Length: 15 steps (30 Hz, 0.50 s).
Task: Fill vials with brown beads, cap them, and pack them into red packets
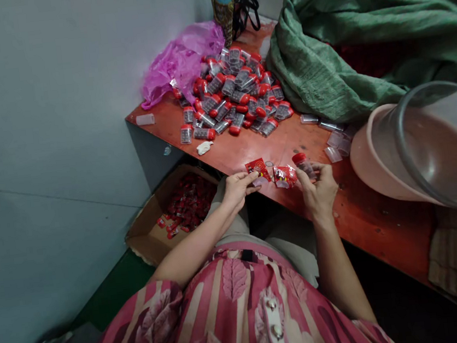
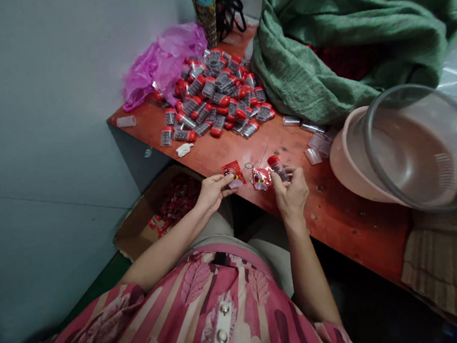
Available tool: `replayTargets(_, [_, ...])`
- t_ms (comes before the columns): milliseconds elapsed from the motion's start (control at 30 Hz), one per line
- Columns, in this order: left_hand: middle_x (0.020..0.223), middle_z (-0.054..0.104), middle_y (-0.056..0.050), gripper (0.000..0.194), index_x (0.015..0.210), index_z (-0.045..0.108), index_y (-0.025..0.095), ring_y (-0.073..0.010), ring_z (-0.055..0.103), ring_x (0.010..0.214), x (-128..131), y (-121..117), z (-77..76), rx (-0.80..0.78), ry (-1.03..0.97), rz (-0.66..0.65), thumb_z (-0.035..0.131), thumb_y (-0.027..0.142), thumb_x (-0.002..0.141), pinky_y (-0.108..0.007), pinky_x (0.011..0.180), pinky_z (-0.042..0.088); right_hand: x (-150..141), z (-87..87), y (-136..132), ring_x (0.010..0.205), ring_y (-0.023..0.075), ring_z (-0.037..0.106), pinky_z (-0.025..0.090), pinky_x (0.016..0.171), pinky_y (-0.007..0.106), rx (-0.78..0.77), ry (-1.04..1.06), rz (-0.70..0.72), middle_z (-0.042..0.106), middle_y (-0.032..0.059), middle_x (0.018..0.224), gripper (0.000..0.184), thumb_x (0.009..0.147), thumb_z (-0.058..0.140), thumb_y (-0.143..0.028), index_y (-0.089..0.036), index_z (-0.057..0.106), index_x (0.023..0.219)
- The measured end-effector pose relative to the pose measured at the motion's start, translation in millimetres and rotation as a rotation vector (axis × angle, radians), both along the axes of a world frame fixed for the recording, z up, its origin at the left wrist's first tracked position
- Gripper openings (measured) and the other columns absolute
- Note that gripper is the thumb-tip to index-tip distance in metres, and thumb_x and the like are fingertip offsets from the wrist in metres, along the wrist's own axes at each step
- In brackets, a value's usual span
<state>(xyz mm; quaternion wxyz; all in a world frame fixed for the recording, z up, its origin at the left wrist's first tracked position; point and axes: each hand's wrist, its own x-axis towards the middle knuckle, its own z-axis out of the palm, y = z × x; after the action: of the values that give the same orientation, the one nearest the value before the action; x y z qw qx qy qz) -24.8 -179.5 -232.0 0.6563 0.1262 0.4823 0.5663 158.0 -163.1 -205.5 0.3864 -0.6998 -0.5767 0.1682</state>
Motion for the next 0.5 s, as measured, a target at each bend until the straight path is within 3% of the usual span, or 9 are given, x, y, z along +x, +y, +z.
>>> replayTargets(67, [0.062,0.063,-0.003,0.03,0.061,0.06,0.009,-0.0112,0.061,0.056,0.0,0.9,0.3,-0.015,-0.02,0.018,0.08,0.029,0.051,-0.026,0.056,0.053,-4.6,1.3,-12.2,0.056,0.0129,0.054,0.042,0.055,0.025,-0.009,0.264,0.086,0.061,-0.0004,0.073,0.03,0.07,0.064,-0.043,-0.021,0.051,0.087])
replayTargets(200, [0.064,0.063,-0.002,0.031,0.059,0.054,0.011,-0.0104,0.06,0.056,-1.7,2.2,0.8,-0.024,-0.084,0.086,0.08,0.027,0.053,-0.025,0.055,0.052,-24.3,-4.6,-40.5,0.047,0.0116,0.056,0.039,0.041,0.02,-0.22,0.749,0.305,0.063,-0.0025,0.068,0.029,0.076,0.061,-0.039,-0.022,0.044,0.092])
replayTargets(333, [0.067,0.064,-0.002,0.027,0.066,0.056,0.011,-0.0097,0.06,0.059,-3.7,1.4,1.6,-0.014,-0.185,0.116,0.078,0.026,0.058,-0.024,0.059,0.052,-45.7,-11.2,-62.3,0.047,0.0103,0.056,0.041,0.041,0.019,-0.265,0.74,0.344,0.065,-0.0025,0.066,0.027,0.08,0.057,-0.038,-0.022,0.043,0.097])
replayTargets(500, [0.068,0.063,-0.001,0.03,0.073,0.057,0.012,-0.0105,0.06,0.06,-0.9,-1.9,5.8,0.013,-0.306,0.118,0.078,0.026,0.057,-0.025,0.06,0.051,-60.4,-16.1,-68.7,0.044,0.0081,0.054,0.039,0.041,0.018,-0.271,0.615,0.316,0.064,-0.004,0.064,0.03,0.08,0.057,-0.04,-0.021,0.043,0.098])
